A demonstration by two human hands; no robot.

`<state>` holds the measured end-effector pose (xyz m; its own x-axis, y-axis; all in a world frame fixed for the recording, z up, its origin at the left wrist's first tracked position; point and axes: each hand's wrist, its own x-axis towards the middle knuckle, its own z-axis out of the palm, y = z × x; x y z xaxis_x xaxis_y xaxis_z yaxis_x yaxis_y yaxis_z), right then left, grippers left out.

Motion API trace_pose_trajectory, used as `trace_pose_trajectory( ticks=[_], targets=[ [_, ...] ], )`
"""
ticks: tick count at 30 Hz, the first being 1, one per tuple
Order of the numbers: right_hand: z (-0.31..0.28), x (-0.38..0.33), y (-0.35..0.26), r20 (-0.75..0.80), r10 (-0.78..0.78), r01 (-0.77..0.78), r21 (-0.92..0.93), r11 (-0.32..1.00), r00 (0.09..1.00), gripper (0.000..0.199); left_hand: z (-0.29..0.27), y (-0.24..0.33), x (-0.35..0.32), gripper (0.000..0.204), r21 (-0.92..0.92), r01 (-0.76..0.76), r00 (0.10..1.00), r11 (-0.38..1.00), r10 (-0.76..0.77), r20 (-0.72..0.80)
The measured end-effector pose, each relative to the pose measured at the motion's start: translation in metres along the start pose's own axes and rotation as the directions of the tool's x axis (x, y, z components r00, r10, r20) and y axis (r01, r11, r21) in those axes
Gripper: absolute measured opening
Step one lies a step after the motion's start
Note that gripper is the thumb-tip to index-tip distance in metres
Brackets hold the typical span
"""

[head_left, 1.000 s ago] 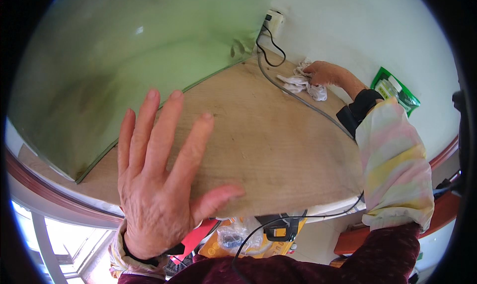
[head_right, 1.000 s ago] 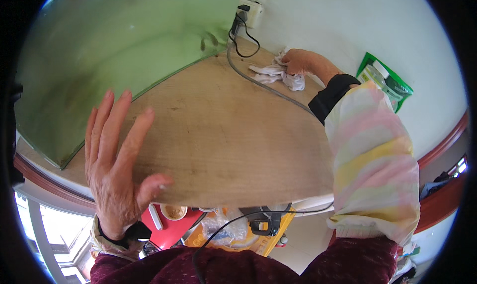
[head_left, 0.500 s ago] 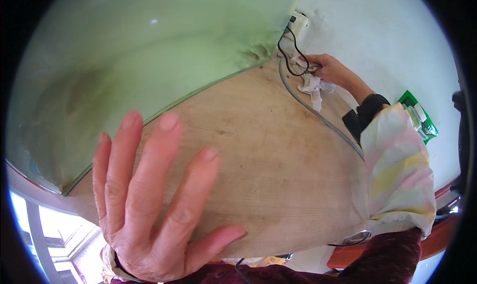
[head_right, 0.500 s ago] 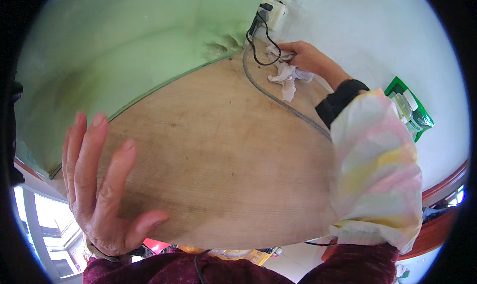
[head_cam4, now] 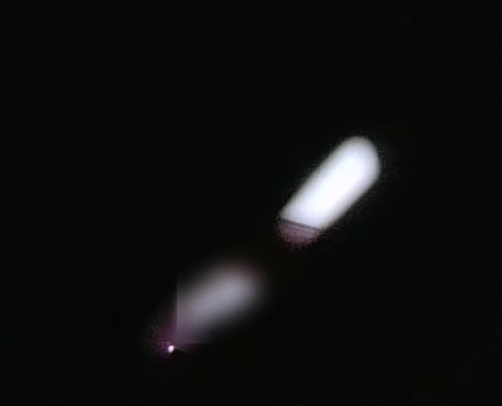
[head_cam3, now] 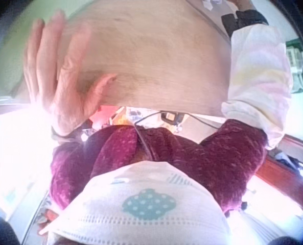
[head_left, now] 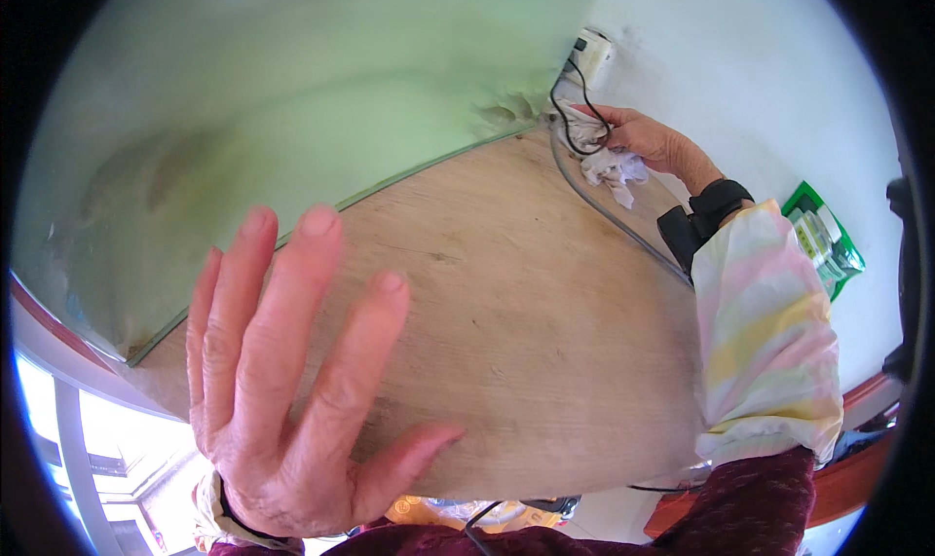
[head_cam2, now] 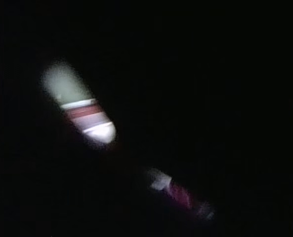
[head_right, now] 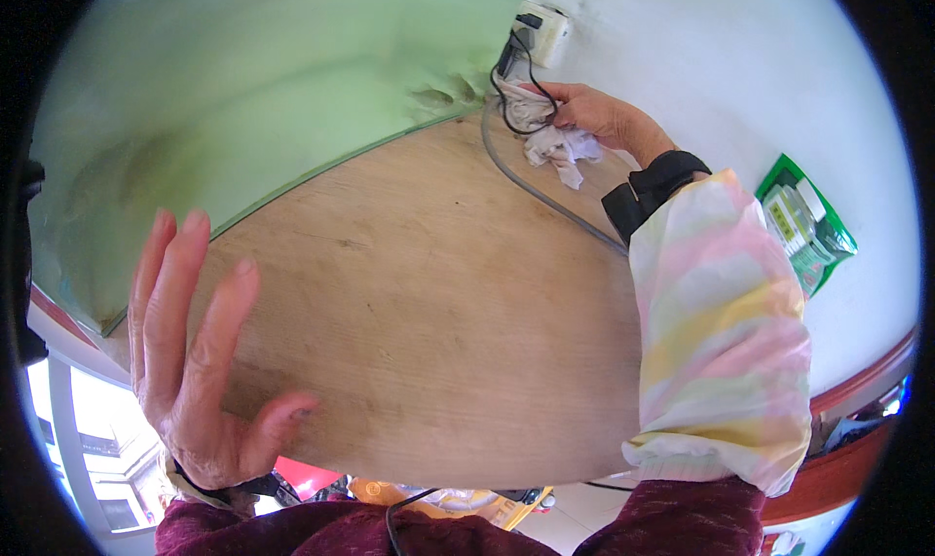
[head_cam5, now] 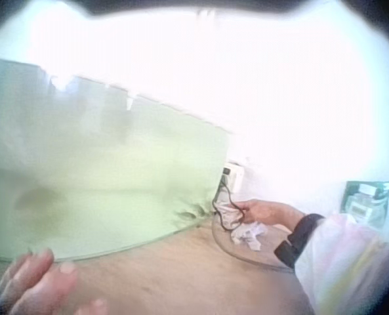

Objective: The person wipes a wooden shelf and surrounding surfaces with a cloth, moving items such as a small fan, jars, and a green packet aside to reach the work area. The person also wipes a wall switch and returns items to the shelf.

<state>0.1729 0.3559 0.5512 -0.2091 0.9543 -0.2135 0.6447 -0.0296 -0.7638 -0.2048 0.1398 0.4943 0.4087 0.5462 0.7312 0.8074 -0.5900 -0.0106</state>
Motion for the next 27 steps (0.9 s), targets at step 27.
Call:
trace_pose_trajectory(
  ticks=[27],
  targets=[
    [-0.016, 0.041, 0.003, -0.534, -0.275, 0.114, -0.316, 0.942, 0.799, 0.045, -0.004, -0.002, -0.005, 0.063, 0.025, -0.002, 0.999, 1.0, 0.001, 0.039]
  ],
)
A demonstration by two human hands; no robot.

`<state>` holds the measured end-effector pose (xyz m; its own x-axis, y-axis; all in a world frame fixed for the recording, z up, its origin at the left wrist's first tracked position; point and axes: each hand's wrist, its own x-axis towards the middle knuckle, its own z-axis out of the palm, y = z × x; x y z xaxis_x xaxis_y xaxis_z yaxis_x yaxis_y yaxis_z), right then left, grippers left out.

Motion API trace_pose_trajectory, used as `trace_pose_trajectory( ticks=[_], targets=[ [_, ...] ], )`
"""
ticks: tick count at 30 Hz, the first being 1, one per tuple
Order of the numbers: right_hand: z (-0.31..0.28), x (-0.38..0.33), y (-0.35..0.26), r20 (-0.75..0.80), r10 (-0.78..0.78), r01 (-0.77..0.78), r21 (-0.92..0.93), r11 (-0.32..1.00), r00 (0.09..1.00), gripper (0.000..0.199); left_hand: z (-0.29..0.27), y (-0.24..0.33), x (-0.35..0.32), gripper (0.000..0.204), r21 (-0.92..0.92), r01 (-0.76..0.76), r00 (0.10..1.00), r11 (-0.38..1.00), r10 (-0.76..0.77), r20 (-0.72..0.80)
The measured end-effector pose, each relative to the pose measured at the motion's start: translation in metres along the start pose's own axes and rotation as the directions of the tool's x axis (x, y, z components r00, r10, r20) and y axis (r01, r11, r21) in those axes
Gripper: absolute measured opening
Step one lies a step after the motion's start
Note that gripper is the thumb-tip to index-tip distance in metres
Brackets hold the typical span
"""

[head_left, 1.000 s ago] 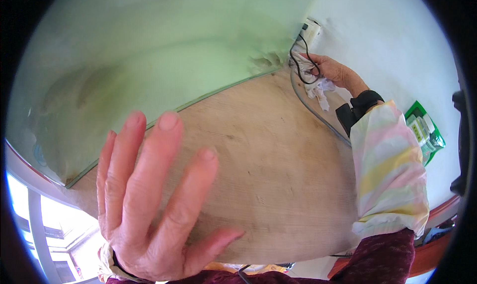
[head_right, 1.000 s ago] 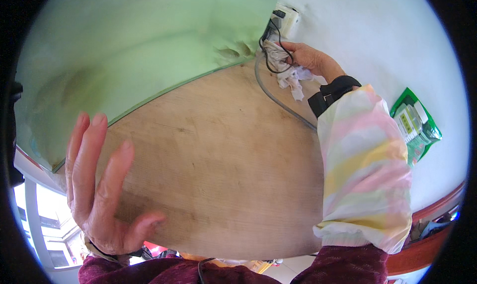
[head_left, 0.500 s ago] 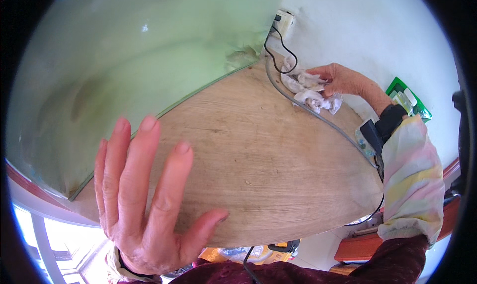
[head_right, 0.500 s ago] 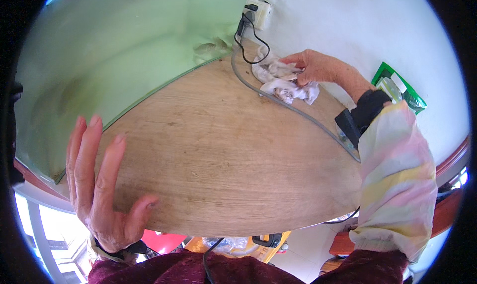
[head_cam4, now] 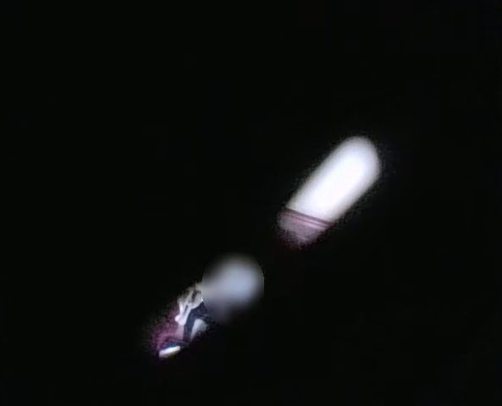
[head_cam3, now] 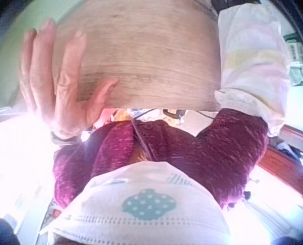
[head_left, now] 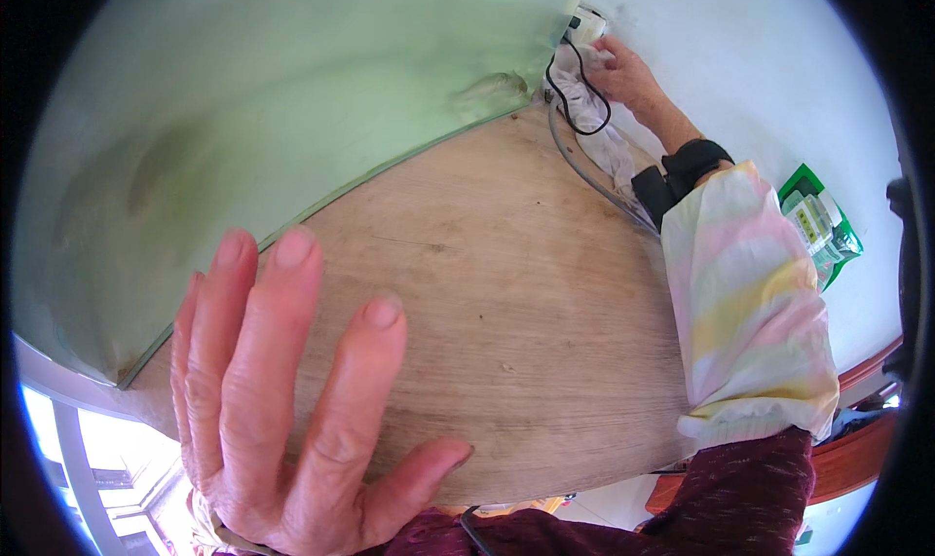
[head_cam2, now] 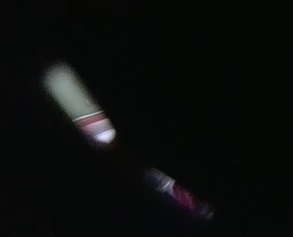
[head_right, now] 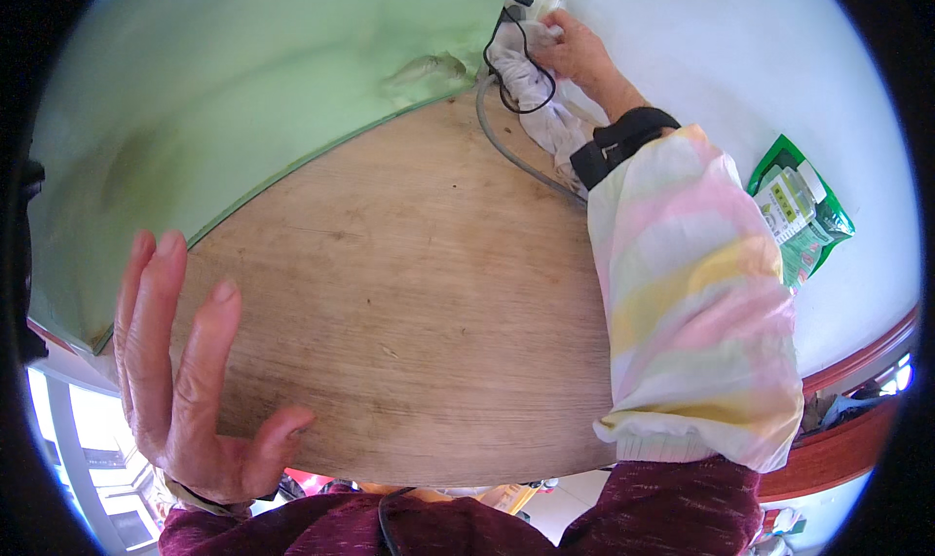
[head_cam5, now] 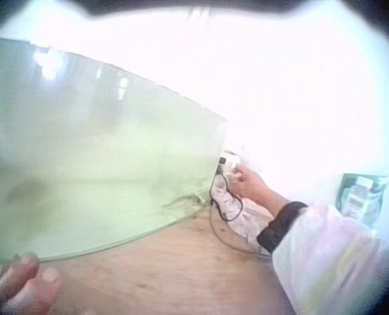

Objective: The person wipes a wooden shelf and surrounding surfaces with a cloth, moving items such as a small fan, jars, and a green packet aside to reach the work area. The person also wipes a wall switch and returns items to the shelf.

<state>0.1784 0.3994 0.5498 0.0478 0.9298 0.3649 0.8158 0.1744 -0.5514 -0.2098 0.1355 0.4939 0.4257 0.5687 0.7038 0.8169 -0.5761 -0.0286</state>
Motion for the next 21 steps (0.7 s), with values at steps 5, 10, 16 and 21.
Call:
trace_pose_trajectory(
  ticks=[5, 10, 16, 21],
  targets=[
    [0.008, -0.006, 0.001, 0.388, -0.127, 0.261, -0.313, 0.913, 0.913, 0.044, -0.001, -0.002, 0.002, 0.063, -0.001, -0.024, 1.0, 1.0, 0.024, 0.015],
    [-0.002, -0.015, 0.002, 0.381, -0.124, 0.328, -0.534, 0.78, 0.916, 0.028, 0.002, -0.008, 0.002, 0.055, -0.059, -0.056, 0.998, 0.997, 0.055, -0.012],
    [-0.029, -0.05, 0.008, 0.306, 0.059, 0.217, -0.785, 0.58, 0.95, 0.026, 0.008, -0.018, -0.003, 0.054, -0.142, -0.034, 0.996, 0.989, 0.022, -0.086],
    [-0.064, -0.102, -0.012, 0.122, 0.559, -0.19, -0.863, 0.468, 0.82, 0.03, 0.01, -0.022, -0.007, 0.054, -0.166, -0.014, 0.991, 0.986, -0.008, -0.135]
  ],
)
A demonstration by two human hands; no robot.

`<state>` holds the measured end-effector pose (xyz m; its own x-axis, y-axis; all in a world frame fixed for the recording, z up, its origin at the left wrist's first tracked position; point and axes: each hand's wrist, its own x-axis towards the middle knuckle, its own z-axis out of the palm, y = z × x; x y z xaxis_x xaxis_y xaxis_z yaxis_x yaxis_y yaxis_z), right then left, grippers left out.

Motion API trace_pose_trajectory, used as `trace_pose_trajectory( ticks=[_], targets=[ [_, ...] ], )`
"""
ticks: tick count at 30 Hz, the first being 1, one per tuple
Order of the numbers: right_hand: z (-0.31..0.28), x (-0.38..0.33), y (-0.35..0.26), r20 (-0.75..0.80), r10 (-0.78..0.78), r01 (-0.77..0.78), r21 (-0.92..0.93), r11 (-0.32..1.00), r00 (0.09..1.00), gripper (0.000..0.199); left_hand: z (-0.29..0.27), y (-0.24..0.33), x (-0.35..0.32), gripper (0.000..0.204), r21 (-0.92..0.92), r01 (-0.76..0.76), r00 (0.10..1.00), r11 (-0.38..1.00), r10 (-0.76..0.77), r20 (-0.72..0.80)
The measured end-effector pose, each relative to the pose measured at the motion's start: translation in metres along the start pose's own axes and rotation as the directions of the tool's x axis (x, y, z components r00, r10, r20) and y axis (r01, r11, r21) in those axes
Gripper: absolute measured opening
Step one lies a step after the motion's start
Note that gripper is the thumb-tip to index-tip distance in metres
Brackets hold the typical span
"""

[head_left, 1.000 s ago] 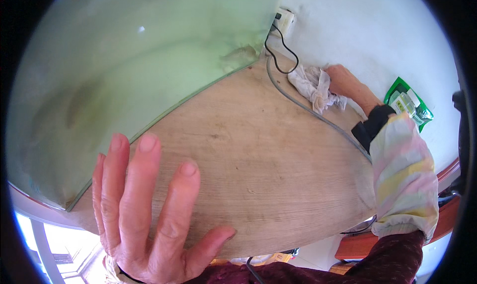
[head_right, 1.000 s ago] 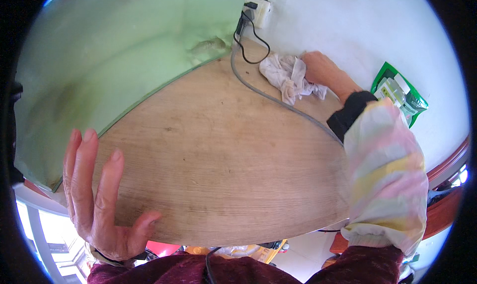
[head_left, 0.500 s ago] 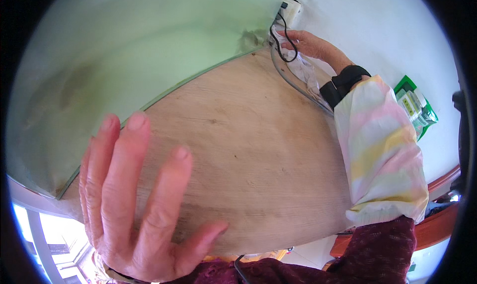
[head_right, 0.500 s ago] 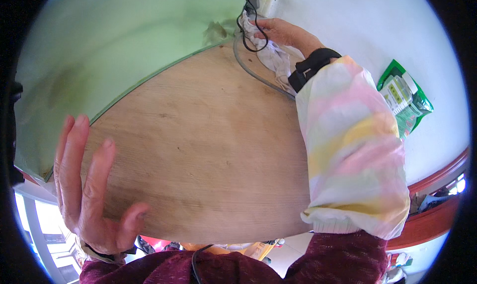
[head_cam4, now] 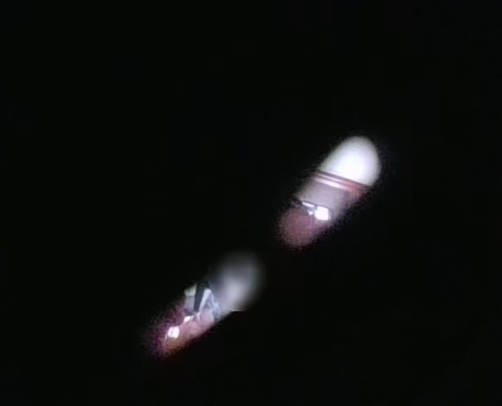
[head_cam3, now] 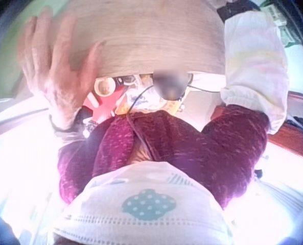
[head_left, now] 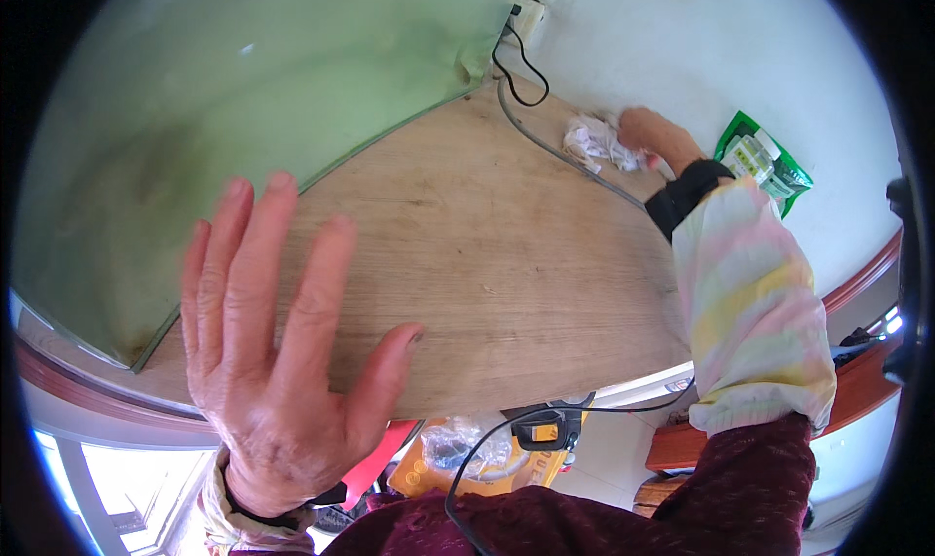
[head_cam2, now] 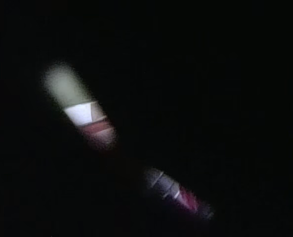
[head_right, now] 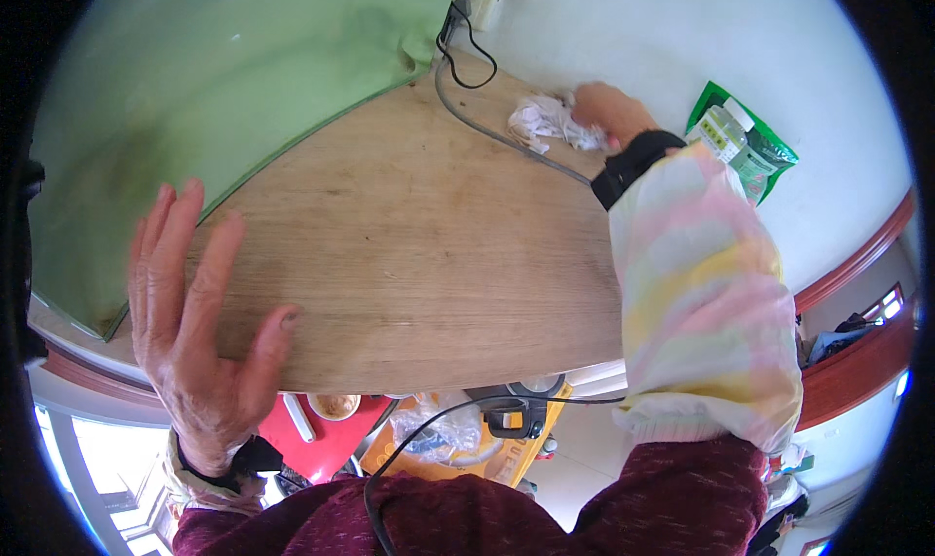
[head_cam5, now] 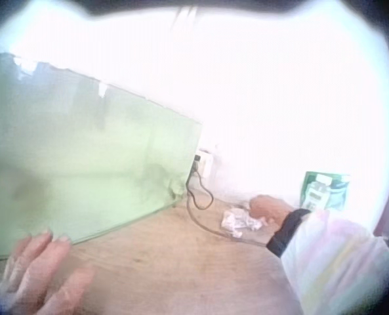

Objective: The person wipes a wooden shelf and surrounding surfaces with a cloth, moving items such as a small fan, jars, and a green packet aside to reach the work area. The person also wipes a wall switch and returns items to the shelf.

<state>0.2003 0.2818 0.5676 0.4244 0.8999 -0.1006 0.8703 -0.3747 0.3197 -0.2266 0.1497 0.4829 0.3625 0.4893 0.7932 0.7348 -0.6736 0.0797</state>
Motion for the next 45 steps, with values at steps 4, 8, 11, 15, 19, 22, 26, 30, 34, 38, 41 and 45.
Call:
trace_pose_trajectory(
  ticks=[4, 8, 11, 15, 19, 22, 26, 30, 34, 38, 41, 45],
  targets=[
    [0.007, -0.025, 0.013, 0.078, 0.089, -0.097, 0.105, 0.99, 0.993, 0.037, -0.002, 0.004, 0.001, 0.052, 0.018, -0.004, 1.0, 1.0, 0.004, 0.012],
    [0.016, -0.02, 0.016, 0.009, 0.178, -0.168, 0.374, 0.912, 0.984, 0.038, -0.003, 0.007, 0.003, 0.05, 0.018, -0.013, 1.0, 1.0, 0.013, 0.025],
    [0.01, -0.006, -0.004, -0.019, 0.022, -0.015, 0.316, 0.949, 1.0, 0.037, -0.002, 0.008, 0.003, 0.05, 0.024, -0.026, 0.999, 0.999, 0.025, 0.036],
    [0.0, 0.013, -0.058, -0.194, -0.298, 0.354, 0.419, 0.836, 0.934, 0.039, -0.002, 0.008, 0.003, 0.048, 0.043, -0.018, 0.999, 0.999, 0.017, 0.029],
    [-0.004, 0.004, -0.053, -0.068, -0.485, 0.394, 0.684, 0.613, 0.872, 0.044, -0.003, 0.005, 0.003, 0.047, 0.045, -0.034, 0.999, 0.998, 0.034, 0.015],
    [-0.006, 0.009, -0.026, -0.054, -0.466, 0.4, 0.607, 0.686, 0.883, 0.041, -0.002, 0.004, 0.003, 0.046, 0.056, -0.048, 0.999, 0.997, 0.048, 0.006],
    [0.001, 0.043, -0.025, -0.298, -0.365, 0.432, 0.203, 0.879, 0.882, 0.034, -0.003, 0.006, 0.003, 0.048, 0.081, -0.047, 0.999, 0.996, 0.044, 0.028],
    [-0.006, 0.075, -0.05, -0.378, -0.305, 0.368, 0.105, 0.924, 0.874, 0.026, -0.006, 0.013, 0.005, 0.055, 0.183, -0.041, 0.996, 0.982, 0.026, 0.083],
    [-0.011, 0.096, -0.071, -0.411, -0.333, 0.411, 0.116, 0.904, 0.849, 0.024, -0.01, 0.019, 0.006, 0.059, 0.202, -0.01, 0.99, 0.979, -0.019, 0.143],
    [-0.012, 0.117, -0.081, -0.382, -0.495, 0.619, 0.36, 0.698, 0.781, 0.028, -0.009, 0.017, 0.006, 0.058, 0.182, -0.04, 0.991, 0.983, 0.016, 0.132],
    [-0.015, 0.123, -0.081, -0.302, -0.634, 0.702, 0.271, 0.658, 0.712, 0.029, -0.009, 0.014, 0.005, 0.055, 0.166, -0.047, 0.992, 0.985, 0.027, 0.119],
    [-0.011, 0.1, -0.072, -0.18, -0.53, 0.552, 0.423, 0.719, 0.829, 0.03, -0.006, 0.011, 0.005, 0.05, 0.072, -0.029, 0.997, 0.997, 0.023, 0.076]
  ],
)
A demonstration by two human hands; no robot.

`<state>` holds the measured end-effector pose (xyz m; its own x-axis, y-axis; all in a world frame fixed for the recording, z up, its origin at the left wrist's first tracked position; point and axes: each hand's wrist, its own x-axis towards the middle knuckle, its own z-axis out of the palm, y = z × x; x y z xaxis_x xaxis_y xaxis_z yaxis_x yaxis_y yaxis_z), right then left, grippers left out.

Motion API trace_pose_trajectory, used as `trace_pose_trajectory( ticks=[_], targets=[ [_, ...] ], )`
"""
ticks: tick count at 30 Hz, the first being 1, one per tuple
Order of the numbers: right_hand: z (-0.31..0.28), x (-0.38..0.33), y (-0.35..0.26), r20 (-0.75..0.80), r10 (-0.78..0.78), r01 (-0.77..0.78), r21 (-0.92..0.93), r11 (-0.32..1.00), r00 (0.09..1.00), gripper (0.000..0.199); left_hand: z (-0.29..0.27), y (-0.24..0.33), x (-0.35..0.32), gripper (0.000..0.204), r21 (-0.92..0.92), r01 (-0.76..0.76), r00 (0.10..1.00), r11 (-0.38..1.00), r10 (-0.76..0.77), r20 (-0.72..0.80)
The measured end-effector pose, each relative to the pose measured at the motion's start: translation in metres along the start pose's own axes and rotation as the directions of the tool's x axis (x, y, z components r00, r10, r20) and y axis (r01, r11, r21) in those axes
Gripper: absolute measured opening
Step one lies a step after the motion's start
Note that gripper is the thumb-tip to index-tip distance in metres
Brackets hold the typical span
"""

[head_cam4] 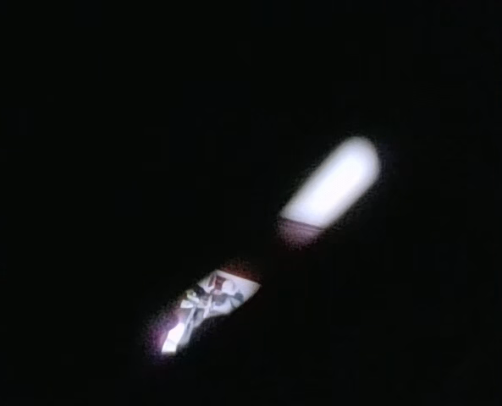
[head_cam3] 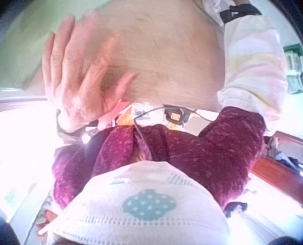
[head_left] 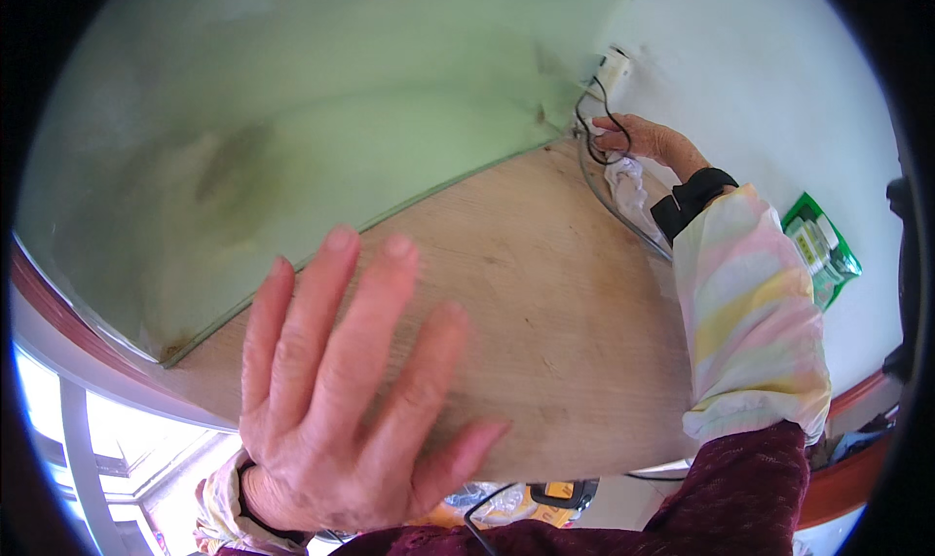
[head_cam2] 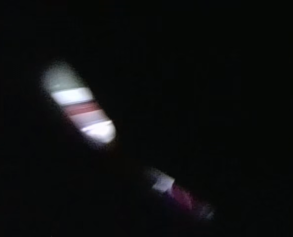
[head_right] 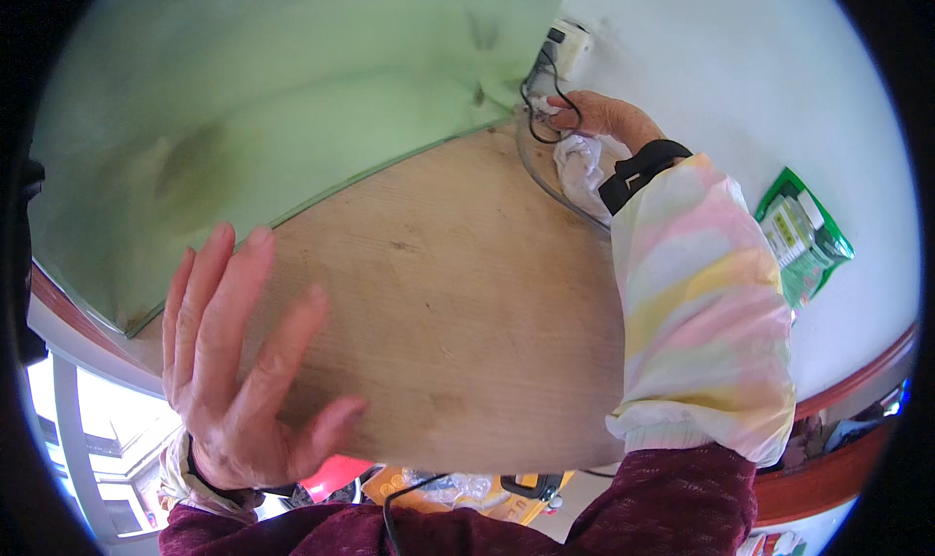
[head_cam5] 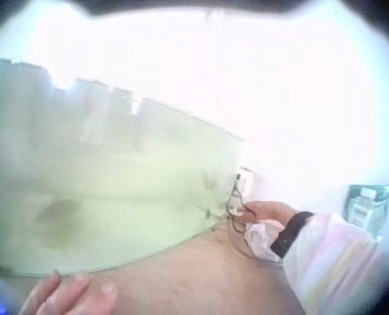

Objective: The person wipes a wooden shelf and surrounding surfaces with a cloth, moving items such as a small fan, jars, and a green packet aside to reach the work area. The person also wipes a wall switch and returns items to the shelf.

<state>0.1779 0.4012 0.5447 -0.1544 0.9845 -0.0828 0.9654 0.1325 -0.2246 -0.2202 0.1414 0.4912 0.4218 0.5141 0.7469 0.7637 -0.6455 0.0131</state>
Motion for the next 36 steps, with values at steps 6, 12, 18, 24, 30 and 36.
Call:
trace_pose_trajectory(
  ticks=[6, 12, 18, 24, 30, 36],
  targets=[
    [-0.001, -0.067, -0.017, 0.183, -0.138, 0.085, 0.271, 0.959, 0.973, 0.048, 0.006, -0.001, -0.002, 0.046, -0.005, -0.012, 0.998, 1.0, 0.012, -0.054],
    [-0.011, -0.126, -0.004, -0.057, 0.016, -0.025, -0.158, 0.987, 0.998, 0.04, 0.009, 0.001, -0.002, 0.041, -0.036, -0.005, 0.994, 0.999, 0.001, -0.109],
    [-0.005, -0.147, 0.002, -0.267, 0.499, -0.554, -0.559, 0.617, 0.825, 0.027, 0.01, 0.001, -0.003, 0.043, -0.032, -0.006, 0.994, 0.999, 0.003, -0.106],
    [-0.005, -0.136, -0.004, -0.161, 0.553, -0.555, -0.476, 0.682, 0.817, 0.029, 0.009, 0.002, -0.002, 0.042, -0.025, -0.012, 0.997, 1.0, 0.01, -0.078],
    [0.01, -0.084, -0.038, 0.133, -0.181, 0.224, -0.534, 0.815, 0.975, 0.036, 0.009, 0.002, -0.002, 0.042, -0.027, -0.01, 0.996, 1.0, 0.008, -0.085],
    [0.003, -0.112, -0.033, -0.073, 0.134, -0.13, 0.063, 0.99, 0.988, 0.042, 0.009, 0.0, -0.002, 0.043, -0.049, 0.007, 0.996, 0.999, -0.012, -0.083]
  ],
)
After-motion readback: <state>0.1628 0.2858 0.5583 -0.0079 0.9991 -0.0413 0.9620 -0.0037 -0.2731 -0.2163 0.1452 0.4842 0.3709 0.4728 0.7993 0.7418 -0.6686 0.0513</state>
